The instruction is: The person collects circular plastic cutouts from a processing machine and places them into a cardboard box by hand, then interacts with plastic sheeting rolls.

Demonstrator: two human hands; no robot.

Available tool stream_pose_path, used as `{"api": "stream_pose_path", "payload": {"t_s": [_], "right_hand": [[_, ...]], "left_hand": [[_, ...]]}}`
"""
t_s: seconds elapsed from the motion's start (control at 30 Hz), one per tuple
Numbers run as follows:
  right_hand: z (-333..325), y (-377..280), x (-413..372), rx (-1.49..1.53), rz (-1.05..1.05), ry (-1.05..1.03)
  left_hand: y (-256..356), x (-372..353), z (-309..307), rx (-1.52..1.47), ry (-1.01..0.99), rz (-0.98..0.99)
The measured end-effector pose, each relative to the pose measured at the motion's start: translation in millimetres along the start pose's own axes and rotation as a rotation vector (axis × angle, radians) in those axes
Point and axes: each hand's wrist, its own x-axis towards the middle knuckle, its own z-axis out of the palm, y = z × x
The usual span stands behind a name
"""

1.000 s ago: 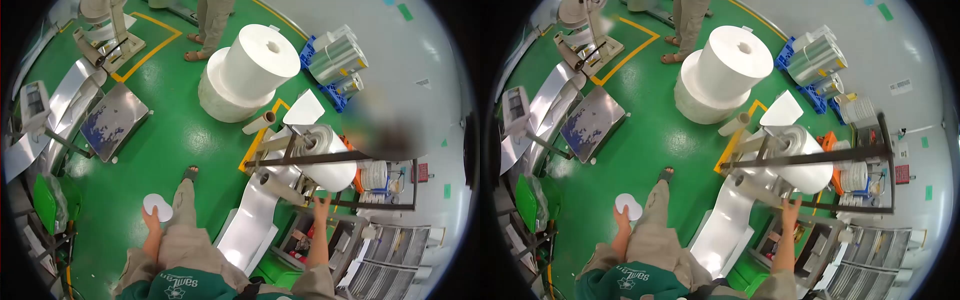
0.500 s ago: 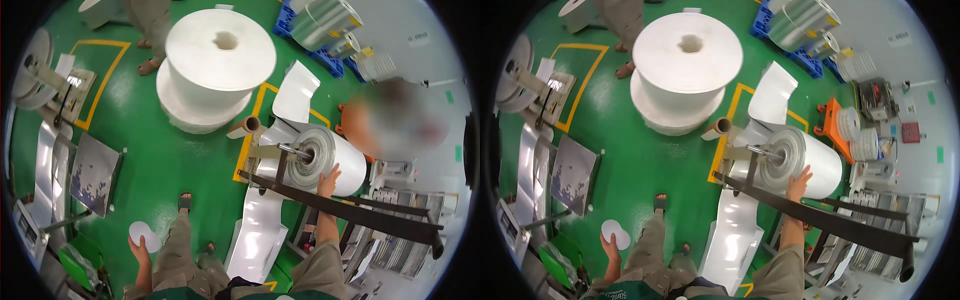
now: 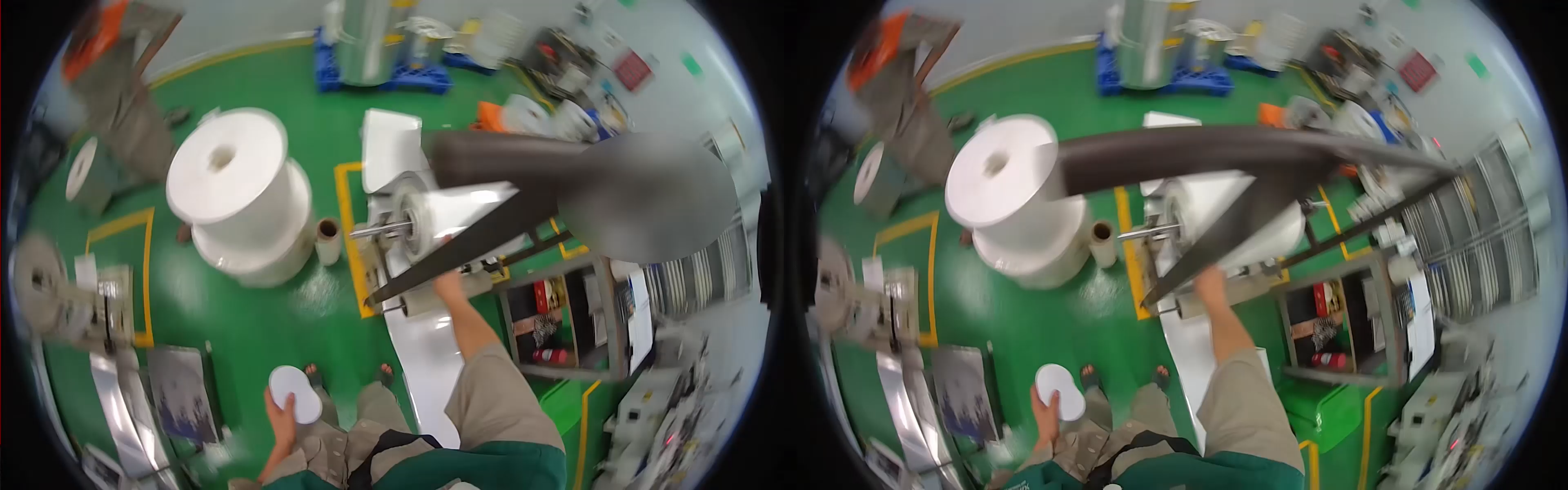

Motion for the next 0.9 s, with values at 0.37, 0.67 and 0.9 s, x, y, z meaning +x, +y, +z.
{"api": "stream_pose_path", "payload": {"t_s": [0.37,0.67,0.9], "right_hand": [[-126.6,59.9,-88.9,1.004,0.57,0.289],[-147.7,182.7,-96.8,1.12,0.714,0.547],[-186.8,133.7,-52.1,1.218,0.523,0.546]], "left_hand": [[155.5,-51.2,244.9,0.184,-0.643,0.378],[222.6,34.2,440.6,-0.268,-0.336,0.513],[174.7,125.9,497.6,-0.178,-0.18,0.511]]}}
